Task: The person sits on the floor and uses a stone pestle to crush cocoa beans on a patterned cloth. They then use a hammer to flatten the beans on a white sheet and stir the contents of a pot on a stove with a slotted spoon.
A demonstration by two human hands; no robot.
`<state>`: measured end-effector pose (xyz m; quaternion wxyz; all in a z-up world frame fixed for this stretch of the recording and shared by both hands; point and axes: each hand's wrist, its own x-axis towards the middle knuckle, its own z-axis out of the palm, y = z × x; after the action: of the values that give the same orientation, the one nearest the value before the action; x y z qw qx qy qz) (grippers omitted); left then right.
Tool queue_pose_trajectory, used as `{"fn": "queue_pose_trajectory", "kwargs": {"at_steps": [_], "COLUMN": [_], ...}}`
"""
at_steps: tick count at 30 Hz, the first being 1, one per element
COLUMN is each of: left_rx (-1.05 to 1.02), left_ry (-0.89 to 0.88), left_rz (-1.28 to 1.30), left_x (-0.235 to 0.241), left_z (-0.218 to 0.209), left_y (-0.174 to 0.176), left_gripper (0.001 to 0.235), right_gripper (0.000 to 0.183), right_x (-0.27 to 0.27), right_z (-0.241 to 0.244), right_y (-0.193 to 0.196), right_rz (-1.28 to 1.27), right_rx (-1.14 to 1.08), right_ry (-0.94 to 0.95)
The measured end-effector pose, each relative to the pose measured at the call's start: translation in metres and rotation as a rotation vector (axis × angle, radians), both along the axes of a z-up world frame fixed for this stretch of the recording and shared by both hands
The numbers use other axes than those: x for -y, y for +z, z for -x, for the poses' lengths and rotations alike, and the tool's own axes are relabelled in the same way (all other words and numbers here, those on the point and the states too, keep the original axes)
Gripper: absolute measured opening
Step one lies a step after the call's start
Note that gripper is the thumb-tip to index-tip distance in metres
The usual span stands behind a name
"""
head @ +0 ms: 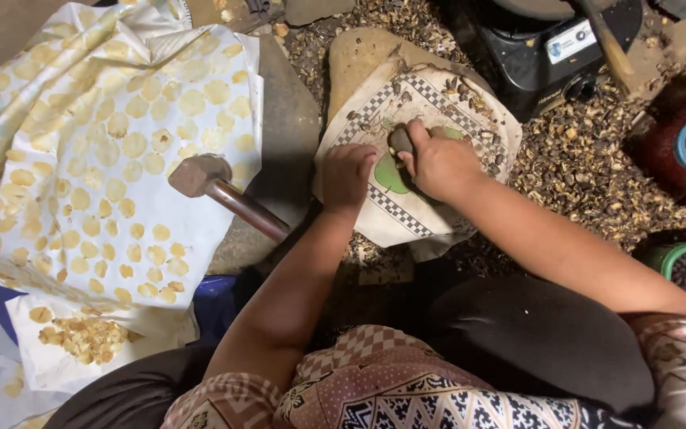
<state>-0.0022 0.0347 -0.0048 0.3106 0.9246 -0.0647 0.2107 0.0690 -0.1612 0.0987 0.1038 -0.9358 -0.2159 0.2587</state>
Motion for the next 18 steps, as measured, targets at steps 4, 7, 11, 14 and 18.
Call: {"fn": "queue_pose_trajectory", "kwargs": {"at_steps": [4, 7, 11, 14, 18], "left_rx": [-0.036, -0.043, -0.119, -0.043, -0.067], "left_ry": [0.033, 0.002, 0.068, 0.044, -0.011], "left_rz": [-0.044, -0.087, -0.073, -0.125, -0.165], "left_x": [0.015, 0.046, 0.078, 0.07, 0.052], "left_z": [-0.01, -0.023, -0.026, -0.021, -0.001], "left_y": [0.008, -0.017, 0.003, 0.006, 0.036], "left_gripper": [0.016, 0.01, 0.021, 0.043, 0.067], "right_gripper": [0.05, 0.049, 0.051, 0.051, 0.052], "right_x": [0.029, 0.059, 0.073, 0.071, 0.044], "right_z": [0.002, 0.004, 0.011, 0.001, 0.008], "right_y": [0.0, -0.001, -0.008, -0.013, 0.016], "right_rz": [-0.094, -0.092, -0.047, -0.067, -0.264], "right_rx": [-0.016, 0.013, 0.1, 0.091, 0.071], "right_ry": [-0.096, -0.221, -0.257, -0.224, -0.187]}}
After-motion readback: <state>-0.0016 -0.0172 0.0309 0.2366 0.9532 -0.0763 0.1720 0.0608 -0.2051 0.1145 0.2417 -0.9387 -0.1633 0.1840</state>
